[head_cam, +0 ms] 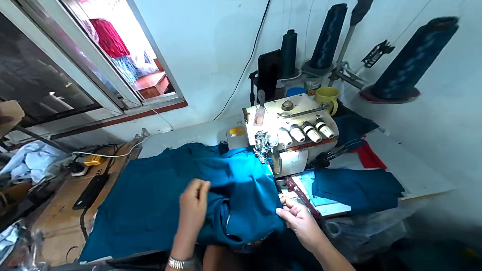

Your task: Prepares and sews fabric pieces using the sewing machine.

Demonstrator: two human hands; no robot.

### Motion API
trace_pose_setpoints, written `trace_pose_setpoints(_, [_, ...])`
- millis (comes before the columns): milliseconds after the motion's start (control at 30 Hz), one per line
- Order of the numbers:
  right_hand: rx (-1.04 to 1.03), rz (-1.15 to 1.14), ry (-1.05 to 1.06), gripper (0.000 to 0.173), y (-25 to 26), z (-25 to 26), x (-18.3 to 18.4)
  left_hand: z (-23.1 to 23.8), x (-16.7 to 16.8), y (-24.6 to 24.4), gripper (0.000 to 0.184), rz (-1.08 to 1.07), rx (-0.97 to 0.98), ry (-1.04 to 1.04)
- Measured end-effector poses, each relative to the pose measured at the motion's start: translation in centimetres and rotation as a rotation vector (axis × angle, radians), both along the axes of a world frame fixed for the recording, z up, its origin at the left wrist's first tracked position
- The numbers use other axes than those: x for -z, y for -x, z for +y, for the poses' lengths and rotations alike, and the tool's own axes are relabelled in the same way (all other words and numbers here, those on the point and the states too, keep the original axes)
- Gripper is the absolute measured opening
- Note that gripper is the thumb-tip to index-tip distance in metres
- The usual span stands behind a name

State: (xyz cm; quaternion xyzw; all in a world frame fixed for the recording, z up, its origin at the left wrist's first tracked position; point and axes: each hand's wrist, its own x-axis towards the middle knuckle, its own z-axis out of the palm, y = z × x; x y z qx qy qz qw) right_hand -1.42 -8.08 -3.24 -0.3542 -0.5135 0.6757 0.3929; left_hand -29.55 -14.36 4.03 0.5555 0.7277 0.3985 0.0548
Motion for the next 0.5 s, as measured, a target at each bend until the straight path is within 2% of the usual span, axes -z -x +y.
trace_pose_setpoints(67, [-0.001,-0.02,0.0,0.015,-0.1,0.1,0.0,-0.7,2.1,-2.7,0.033,-0.162,0.095,0.075])
trace_pose_setpoints(200, [-0.002,-0.067,-0.017,0.01,0.0,0.2,0.3,-0.6,4.9,-4.3,0.034,-0.193,0.118,0.107])
trace_pose_setpoints(267, [0.004,-0.069,-0.001,0.011,0.1,0.1,0.3,-0.4,4.8,-4.2,0.032,-0.211,0.148,0.161])
trace_pose_setpoints(367, [0.017,-0.056,0.025,0.017,0.1,0.0,0.1,-0.2,3.8,-3.7,0.015,-0.241,0.156,0.256])
trace_pose_setpoints(500, [0.045,-0.008,0.052,0.027,0.2,-0.2,0.1,-0.7,3.7,-3.3,0.008,-0.316,0.098,0.185])
